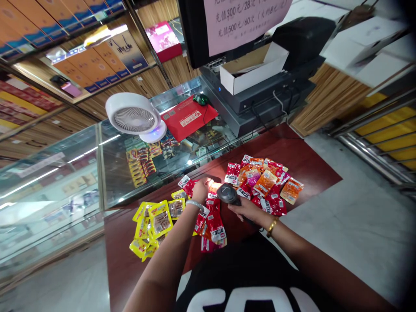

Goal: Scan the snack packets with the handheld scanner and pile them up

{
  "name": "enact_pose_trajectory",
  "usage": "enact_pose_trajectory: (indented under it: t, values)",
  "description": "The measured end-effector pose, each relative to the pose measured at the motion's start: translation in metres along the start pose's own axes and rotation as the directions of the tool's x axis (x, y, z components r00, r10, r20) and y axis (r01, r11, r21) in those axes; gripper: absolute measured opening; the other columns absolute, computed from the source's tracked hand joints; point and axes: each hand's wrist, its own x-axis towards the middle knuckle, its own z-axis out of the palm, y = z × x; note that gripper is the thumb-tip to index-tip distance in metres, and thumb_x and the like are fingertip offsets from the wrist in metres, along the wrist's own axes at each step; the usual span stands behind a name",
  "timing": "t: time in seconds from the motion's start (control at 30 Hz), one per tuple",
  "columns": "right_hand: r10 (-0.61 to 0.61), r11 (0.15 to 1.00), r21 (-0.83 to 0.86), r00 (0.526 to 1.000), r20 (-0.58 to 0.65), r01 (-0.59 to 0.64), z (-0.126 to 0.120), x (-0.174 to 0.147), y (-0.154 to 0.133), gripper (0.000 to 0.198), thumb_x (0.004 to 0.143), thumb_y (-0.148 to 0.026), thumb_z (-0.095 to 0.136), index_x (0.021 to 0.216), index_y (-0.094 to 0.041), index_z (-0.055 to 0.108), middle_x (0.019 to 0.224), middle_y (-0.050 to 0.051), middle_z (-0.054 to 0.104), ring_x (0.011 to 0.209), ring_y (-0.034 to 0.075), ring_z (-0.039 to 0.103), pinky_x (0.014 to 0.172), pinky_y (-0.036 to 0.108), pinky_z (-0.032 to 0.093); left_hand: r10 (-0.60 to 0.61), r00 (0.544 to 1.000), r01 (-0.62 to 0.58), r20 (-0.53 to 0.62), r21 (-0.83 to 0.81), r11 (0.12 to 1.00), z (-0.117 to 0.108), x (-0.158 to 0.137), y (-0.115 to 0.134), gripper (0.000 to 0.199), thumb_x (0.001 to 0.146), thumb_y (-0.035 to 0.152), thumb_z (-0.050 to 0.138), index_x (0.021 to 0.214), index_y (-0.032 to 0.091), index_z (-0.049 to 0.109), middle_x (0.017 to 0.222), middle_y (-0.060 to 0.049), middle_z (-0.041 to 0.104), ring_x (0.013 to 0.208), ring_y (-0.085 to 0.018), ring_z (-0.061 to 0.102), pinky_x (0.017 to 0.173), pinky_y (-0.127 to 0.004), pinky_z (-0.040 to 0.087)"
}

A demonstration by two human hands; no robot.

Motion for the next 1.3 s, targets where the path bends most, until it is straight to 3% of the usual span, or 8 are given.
enact_pose_trajectory:
  t: [0.17,0.3,0.37,0.43,0.53,0.7,0.97,1.3]
  values:
    - [0.021,0.999,0.028,0.999,-0.045,-0.02,0.001,-0.003,0.003,0.036,0.084,-0.049,0.065,0.102,-0.02,0.051,0.047,-0.009,0.051,0.036,0.01,0.044,0.04,0.021,0.032,-0.02,0.998,0.038,0.06,-0.304,0.952,0.021,0.019,0.026,0.022,0.084,0.033,0.057,0.084,0.014,0.067,0.069,-0.005,0.066,0.062,-0.014,0.059,0.063,-0.026,0.048]
    - [0.047,0.998,0.039,0.995,-0.086,-0.044,-0.005,-0.012,0.011,0.036,0.083,-0.051,0.065,0.095,-0.021,0.05,0.047,-0.01,0.049,0.036,0.01,0.043,0.042,0.022,0.034,0.004,0.997,0.031,0.071,-0.479,0.877,0.033,0.034,0.044,0.029,0.085,0.025,0.057,0.111,0.014,0.063,0.094,-0.009,0.071,0.081,-0.015,0.065,0.076,-0.027,0.052]
    - [0.062,0.998,0.038,0.993,-0.1,-0.058,-0.008,-0.015,0.016,0.035,0.082,-0.05,0.066,0.092,-0.021,0.05,0.046,-0.01,0.048,0.036,0.01,0.042,0.043,0.022,0.035,0.054,0.995,-0.024,0.085,-0.324,0.946,0.025,0.031,0.04,0.032,0.084,0.022,0.06,0.114,0.015,0.064,0.102,-0.011,0.071,0.091,-0.017,0.066,0.085,-0.029,0.051]
    - [0.076,0.997,0.035,0.991,-0.112,-0.073,-0.011,-0.018,0.021,0.034,0.081,-0.05,0.066,0.091,-0.021,0.049,0.045,-0.01,0.048,0.036,0.01,0.043,0.043,0.023,0.036,0.068,0.98,-0.08,0.186,0.057,0.995,0.012,0.018,0.027,0.026,0.081,0.024,0.064,0.106,0.017,0.069,0.1,-0.01,0.072,0.094,-0.02,0.065,0.088,-0.031,0.049]
    - [0.09,0.996,0.028,0.989,-0.113,-0.087,-0.012,-0.021,0.027,0.034,0.082,-0.049,0.066,0.092,-0.021,0.049,0.044,-0.01,0.049,0.036,0.011,0.044,0.042,0.022,0.036,-0.007,0.951,-0.153,0.31,0.491,0.857,-0.005,-0.011,0.002,0.022,0.077,0.026,0.069,0.097,0.02,0.074,0.098,-0.011,0.071,0.098,-0.025,0.064,0.091,-0.035,0.047]
    - [0.087,0.996,0.009,0.994,-0.07,-0.086,-0.01,-0.023,0.031,0.035,0.082,-0.049,0.067,0.094,-0.021,0.05,0.043,-0.01,0.049,0.034,0.011,0.045,0.04,0.021,0.035,0.01,0.946,-0.211,0.323,0.593,0.777,-0.004,-0.04,-0.021,0.021,0.08,0.03,0.066,0.097,0.019,0.073,0.108,-0.015,0.066,0.108,-0.028,0.059,0.096,-0.037,0.044]
    - [0.101,0.994,-0.04,0.994,0.03,-0.1,0.002,-0.023,0.019,0.037,0.083,-0.048,0.066,0.102,-0.02,0.051,0.041,-0.01,0.051,0.034,0.01,0.046,0.038,0.019,0.032,-0.152,0.957,0.121,0.245,0.138,0.983,0.008,-0.023,-0.022,0.019,0.092,0.034,0.05,0.095,0.018,0.062,0.072,-0.002,0.062,0.063,-0.013,0.06,0.066,-0.027,0.051]
    - [0.084,0.995,-0.045,0.996,0.002,-0.084,0.003,-0.017,0.012,0.042,0.083,-0.05,0.066,0.11,-0.02,0.053,0.042,-0.009,0.05,0.034,0.011,0.046,0.037,0.021,0.031,-0.007,0.977,0.041,0.213,-0.154,0.987,0.023,0.001,0.001,0.021,0.085,0.032,0.057,0.072,0.015,0.06,0.065,0.001,0.056,0.056,-0.01,0.048,0.057,-0.023,0.043]
